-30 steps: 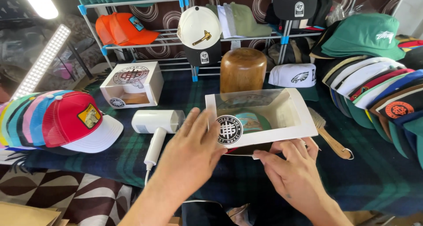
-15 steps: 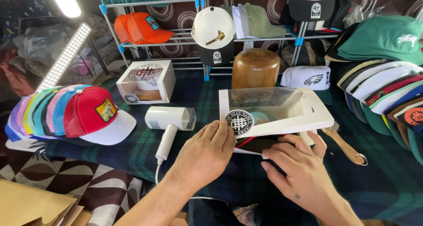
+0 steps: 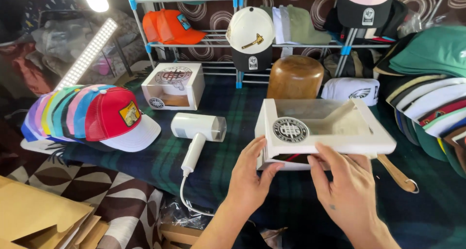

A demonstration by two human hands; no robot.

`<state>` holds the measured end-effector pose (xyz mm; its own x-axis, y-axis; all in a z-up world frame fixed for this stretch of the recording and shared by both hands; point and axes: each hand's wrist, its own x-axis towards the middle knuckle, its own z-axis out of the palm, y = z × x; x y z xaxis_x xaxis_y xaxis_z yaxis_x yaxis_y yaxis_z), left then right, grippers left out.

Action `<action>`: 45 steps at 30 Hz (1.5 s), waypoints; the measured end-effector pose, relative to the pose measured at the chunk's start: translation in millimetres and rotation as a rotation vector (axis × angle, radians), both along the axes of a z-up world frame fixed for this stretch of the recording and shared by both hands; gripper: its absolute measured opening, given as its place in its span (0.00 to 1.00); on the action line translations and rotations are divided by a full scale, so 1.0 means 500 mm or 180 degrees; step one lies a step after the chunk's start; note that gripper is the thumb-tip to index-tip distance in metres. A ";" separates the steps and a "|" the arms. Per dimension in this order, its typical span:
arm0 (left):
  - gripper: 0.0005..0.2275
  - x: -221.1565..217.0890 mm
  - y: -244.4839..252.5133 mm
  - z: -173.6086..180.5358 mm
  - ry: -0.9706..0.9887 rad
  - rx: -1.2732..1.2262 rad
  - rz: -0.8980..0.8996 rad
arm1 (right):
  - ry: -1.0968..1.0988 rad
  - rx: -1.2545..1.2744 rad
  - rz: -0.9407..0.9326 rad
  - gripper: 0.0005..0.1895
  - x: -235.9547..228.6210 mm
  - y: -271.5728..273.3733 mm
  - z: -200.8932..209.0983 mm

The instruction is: Preparing a cardboard box and then brushing and heat-treating a trucker hat.

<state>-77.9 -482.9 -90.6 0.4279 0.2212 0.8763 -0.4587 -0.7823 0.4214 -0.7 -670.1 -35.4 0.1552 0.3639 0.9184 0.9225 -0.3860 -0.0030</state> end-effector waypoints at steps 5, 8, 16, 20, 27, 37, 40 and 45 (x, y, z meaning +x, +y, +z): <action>0.25 -0.028 -0.023 0.049 0.0171 0.0022 0.0148 | 0.0606 -0.0073 0.0012 0.23 0.044 -0.014 0.019; 0.24 -0.035 -0.050 0.086 0.0351 -0.0351 0.0215 | 0.0829 -0.0177 -0.0002 0.21 0.065 -0.033 0.051; 0.23 -0.048 -0.052 0.093 0.0939 -0.0229 0.0018 | -0.0210 -0.0042 -0.0439 0.20 0.137 -0.072 0.122; 0.30 -0.083 -0.075 0.052 0.1381 -0.0312 -0.0072 | 0.1779 -0.0086 0.0006 0.41 0.117 -0.070 0.121; 0.26 0.010 -0.020 -0.039 -0.0006 0.0544 0.0423 | 0.1567 0.0554 0.0500 0.41 0.157 -0.030 0.069; 0.44 0.074 -0.010 -0.036 -0.0090 -0.0694 0.0427 | 0.1614 0.1212 0.0909 0.42 0.195 -0.014 -0.143; 0.17 0.103 -0.003 0.032 0.0091 -0.0491 0.0308 | 0.1483 0.1262 0.0781 0.43 0.182 -0.020 -0.152; 0.14 0.086 -0.001 0.044 0.0960 -0.1300 0.0218 | 0.0615 0.0548 -0.0244 0.09 0.112 -0.027 -0.260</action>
